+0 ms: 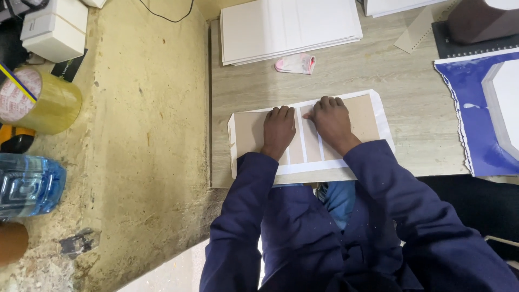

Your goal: The person cleans a rectangular paper sheet with a pink cloth on a table. They wipe the surface, flip the sheet over, and continue wiping the other side before placing it on a stack.

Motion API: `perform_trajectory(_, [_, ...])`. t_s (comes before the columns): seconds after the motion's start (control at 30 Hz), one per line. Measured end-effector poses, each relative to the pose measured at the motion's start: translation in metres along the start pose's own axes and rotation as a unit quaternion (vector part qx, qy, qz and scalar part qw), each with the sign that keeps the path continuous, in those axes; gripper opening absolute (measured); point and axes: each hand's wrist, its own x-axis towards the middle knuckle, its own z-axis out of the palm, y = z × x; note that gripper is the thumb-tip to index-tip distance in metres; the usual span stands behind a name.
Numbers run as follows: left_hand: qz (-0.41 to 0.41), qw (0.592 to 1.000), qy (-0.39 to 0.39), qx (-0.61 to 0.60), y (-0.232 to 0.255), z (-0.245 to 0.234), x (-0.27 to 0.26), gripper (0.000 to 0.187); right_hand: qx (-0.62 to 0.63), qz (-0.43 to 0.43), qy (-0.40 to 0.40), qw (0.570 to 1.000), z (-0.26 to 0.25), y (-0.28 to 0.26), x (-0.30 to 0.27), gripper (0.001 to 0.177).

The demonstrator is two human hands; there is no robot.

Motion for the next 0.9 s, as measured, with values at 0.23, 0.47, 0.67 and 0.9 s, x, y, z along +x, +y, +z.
perform_trajectory(0.23, [0.015, 0.998, 0.053, -0.01, 0.008, -0.034, 0.011, 0.032, 0.0, -0.001, -0.04, 0.999, -0.037, -0.005, 0.011, 0.049])
perform_trajectory(0.47, [-0.046, 0.996, 0.071, 0.008, 0.013, -0.047, 0.009, 0.048, -0.035, -0.003, -0.013, 0.999, -0.001, -0.011, 0.0, 0.047])
perform_trajectory(0.67, [-0.061, 0.993, 0.096, 0.003, 0.014, -0.039, 0.01, 0.031, -0.037, -0.02, -0.031, 0.999, -0.018, -0.002, 0.005, 0.047])
perform_trajectory(0.9, [-0.062, 0.99, 0.125, 0.0, 0.009, -0.019, 0.007, 0.022, 0.002, -0.017, -0.075, 0.997, -0.047, -0.016, 0.012, 0.042])
